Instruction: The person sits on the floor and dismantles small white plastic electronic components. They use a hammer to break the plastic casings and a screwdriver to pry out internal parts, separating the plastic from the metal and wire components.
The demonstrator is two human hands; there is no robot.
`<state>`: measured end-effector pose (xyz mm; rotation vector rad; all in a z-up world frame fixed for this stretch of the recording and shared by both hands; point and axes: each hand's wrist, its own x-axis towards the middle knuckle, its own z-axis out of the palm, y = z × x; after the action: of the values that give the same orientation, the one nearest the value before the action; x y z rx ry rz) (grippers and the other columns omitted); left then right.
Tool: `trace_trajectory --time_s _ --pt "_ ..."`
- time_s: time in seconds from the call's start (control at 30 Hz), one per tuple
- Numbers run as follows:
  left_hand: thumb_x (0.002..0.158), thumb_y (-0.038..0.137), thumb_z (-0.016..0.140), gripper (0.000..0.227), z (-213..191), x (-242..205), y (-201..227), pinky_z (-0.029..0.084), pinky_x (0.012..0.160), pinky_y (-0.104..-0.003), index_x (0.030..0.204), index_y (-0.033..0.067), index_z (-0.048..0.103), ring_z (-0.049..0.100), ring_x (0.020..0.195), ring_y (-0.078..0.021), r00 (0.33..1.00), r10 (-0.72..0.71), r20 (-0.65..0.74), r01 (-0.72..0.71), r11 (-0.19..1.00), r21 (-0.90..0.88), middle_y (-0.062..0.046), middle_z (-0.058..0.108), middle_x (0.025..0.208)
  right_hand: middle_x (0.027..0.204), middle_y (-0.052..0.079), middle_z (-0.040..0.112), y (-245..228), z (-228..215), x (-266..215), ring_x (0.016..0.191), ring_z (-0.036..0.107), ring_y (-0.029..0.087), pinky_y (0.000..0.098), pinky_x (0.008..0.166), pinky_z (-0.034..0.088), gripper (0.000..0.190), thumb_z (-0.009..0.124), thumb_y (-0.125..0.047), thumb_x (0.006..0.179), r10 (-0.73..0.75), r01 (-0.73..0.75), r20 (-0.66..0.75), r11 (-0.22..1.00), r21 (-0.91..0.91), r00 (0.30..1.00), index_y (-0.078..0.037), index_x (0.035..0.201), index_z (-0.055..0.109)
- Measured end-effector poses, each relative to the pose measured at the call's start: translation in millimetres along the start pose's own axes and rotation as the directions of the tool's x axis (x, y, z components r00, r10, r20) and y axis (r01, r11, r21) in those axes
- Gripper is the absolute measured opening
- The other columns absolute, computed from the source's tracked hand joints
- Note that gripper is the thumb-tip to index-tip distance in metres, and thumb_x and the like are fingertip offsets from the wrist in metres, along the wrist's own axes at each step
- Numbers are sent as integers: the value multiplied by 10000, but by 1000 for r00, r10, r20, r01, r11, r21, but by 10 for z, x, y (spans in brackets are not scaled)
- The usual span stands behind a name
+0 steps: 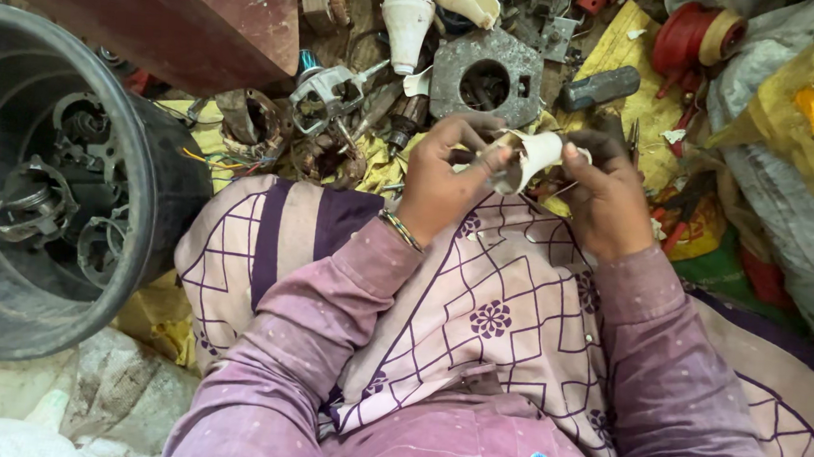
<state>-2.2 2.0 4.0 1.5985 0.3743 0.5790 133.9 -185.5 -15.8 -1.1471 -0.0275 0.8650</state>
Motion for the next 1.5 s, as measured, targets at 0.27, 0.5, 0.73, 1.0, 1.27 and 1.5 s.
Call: trace_trajectory --time_s 0.27,0.5,0.73,1.0,1.27,1.5 --pt "993 135 736 171 -127 129 -299 533 774 -253 922 26 626 638 856 -98 988 -91 -126 88 996 -34 -31 711 936 1167 101 688 -26 -28 13 1043 663 190 354 929 554 206 609 -124 1086 -74 79 -51 992 99 996 4 1242 645" --pt "1014 172 725 188 -142 131 -465 483 674 -221 940 34 621 563 753 -50 982 -155 -110 140 981 -134 12 637 852 1256 100 678 -136 102 -36 1142 663 207 396 1046 550 229 590 -94 1092 -128 124 32 987 105 991 -15 1306 617" --pt "967 187 744 195 -323 277 -757 489 629 -244 963 21 642 598 706 -75 942 -261 -210 262 965 -23 -10 695 806 1479 58 538 -226 138 4 1348 559 214 405 1058 536 566 597 -133 1030 -194 187 -30 968 -167 980 -97 1545 364" --pt "915 247 779 265 -405 306 -1030 534 634 -298 913 17 645 663 680 -143 909 -237 -342 316 928 196 -81 729 793 1203 267 706 -242 -791 96 1098 682 390 440 953 527 546 815 -359 947 -448 -21 -110 197 -980 887 51 1276 667" --pt "985 389 702 372 -398 336 -1080 547 725 -382 963 18 725 723 756 -252 938 -258 -231 322 894 311 -128 758 840 1140 317 662 271 -1186 543 1055 646 476 512 888 524 721 936 -375 708 -313 -311 -285 -33 -950 906 48 1200 622" --pt "684 476 938 864 -284 219 -675 531 860 -457 1309 28 544 610 1086 -414 981 -162 -103 191 764 617 -283 528 1265 1121 272 708 191 -1074 411 1001 681 462 541 837 545 549 865 -324 832 -458 -299 -231 -81 -951 858 19 1199 643"
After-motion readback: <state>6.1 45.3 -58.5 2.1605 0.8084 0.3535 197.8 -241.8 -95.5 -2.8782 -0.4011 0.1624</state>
